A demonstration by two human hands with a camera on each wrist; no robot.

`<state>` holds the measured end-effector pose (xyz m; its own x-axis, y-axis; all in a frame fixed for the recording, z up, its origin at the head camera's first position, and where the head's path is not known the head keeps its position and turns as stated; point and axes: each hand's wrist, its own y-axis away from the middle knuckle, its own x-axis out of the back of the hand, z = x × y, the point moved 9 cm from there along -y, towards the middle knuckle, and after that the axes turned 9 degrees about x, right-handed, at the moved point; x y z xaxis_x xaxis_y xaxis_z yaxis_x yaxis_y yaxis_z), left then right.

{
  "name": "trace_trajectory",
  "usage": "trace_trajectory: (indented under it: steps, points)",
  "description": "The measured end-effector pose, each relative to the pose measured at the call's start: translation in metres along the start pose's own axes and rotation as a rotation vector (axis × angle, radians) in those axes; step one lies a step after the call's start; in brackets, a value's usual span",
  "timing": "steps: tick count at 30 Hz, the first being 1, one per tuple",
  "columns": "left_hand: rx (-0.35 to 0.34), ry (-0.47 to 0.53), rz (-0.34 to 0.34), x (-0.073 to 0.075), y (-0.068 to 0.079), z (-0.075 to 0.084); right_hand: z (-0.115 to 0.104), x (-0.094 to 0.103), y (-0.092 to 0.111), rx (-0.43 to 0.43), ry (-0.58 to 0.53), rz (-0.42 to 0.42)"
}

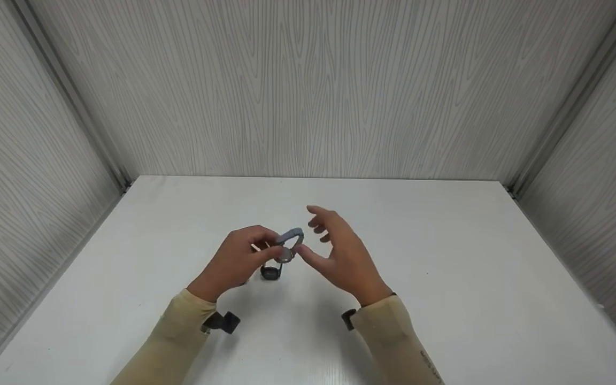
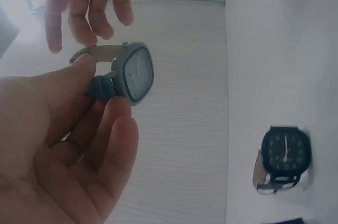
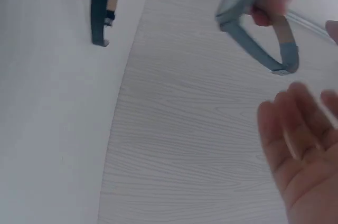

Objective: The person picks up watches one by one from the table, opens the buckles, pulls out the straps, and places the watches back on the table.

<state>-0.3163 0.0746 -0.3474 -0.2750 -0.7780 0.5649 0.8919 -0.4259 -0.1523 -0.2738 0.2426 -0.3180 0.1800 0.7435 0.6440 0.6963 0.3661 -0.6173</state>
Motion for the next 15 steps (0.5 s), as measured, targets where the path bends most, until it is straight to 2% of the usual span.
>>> trace_trajectory:
  steps: [2,4,7,15]
  points:
    - [-0.055,-0.088,0.033,0.001,0.001,0.006,0.001,0.003,-0.001,-0.009,-0.004,0.016]
    - [-0.092,-0.135,0.043,0.001,0.003,0.011,0.000,0.002,-0.002,0.021,0.007,0.004]
    - [-0.113,-0.146,0.039,0.000,0.005,0.015,-0.002,-0.001,-0.003,0.059,0.002,-0.002]
    - [-0.174,-0.199,0.090,-0.001,0.008,0.023,0.001,-0.007,-0.001,0.059,-0.043,0.002]
